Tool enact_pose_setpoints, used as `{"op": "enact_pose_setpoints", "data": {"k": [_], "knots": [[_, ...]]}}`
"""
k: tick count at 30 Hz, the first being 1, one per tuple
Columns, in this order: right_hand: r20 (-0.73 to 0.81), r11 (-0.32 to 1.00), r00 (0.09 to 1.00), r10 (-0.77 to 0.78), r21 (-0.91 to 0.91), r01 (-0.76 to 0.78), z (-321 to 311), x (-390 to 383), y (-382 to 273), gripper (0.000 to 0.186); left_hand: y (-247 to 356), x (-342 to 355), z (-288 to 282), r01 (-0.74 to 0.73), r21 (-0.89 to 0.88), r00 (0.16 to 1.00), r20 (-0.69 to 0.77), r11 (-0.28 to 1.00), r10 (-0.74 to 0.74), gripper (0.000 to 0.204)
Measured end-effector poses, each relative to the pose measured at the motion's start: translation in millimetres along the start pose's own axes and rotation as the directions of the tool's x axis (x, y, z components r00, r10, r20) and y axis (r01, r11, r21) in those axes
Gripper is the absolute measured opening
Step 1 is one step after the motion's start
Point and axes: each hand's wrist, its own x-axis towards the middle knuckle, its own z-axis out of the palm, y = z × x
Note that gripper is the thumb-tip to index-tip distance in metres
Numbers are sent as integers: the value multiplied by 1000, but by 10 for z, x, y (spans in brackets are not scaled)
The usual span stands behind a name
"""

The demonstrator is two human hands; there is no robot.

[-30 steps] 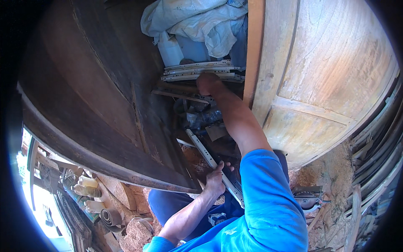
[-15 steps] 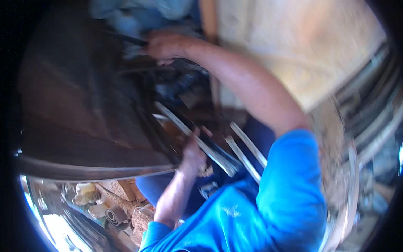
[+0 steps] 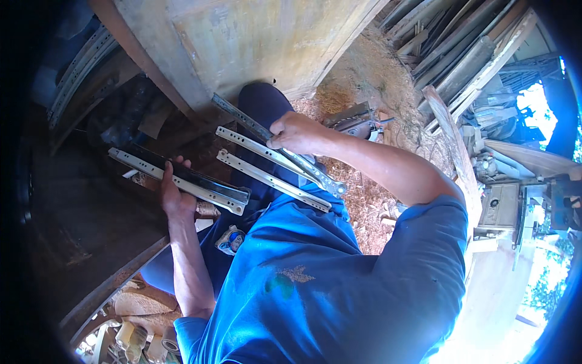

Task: The person sorts through and organizes a collection of metal drawer slides inside a wooden cabinet in a woodworking shop.

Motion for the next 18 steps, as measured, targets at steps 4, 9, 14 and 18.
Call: {"op": "enact_pose_setpoints", "data": {"k": [4, 9, 14, 18], "knots": [[35, 970, 992, -122, -205, 127, -2, 239, 55, 28, -18, -48, 20, -15, 1, 996, -85, 1000, 15, 28], [39, 979, 995, -93, -176, 98, 20, 217, 140, 24, -2, -90, 73, -57, -3, 991, -122, 998, 56, 24], [13, 972, 988, -156, -174, 156, 16, 230, -64, 25, -41, -27, -45, -87, -112, 995, -57, 990, 81, 25], [11, 950, 956, -294, 110, 291, 81, 272, -646, 23, -26, -75, 88, -42, -170, 999, -30, 985, 38, 36]]}}
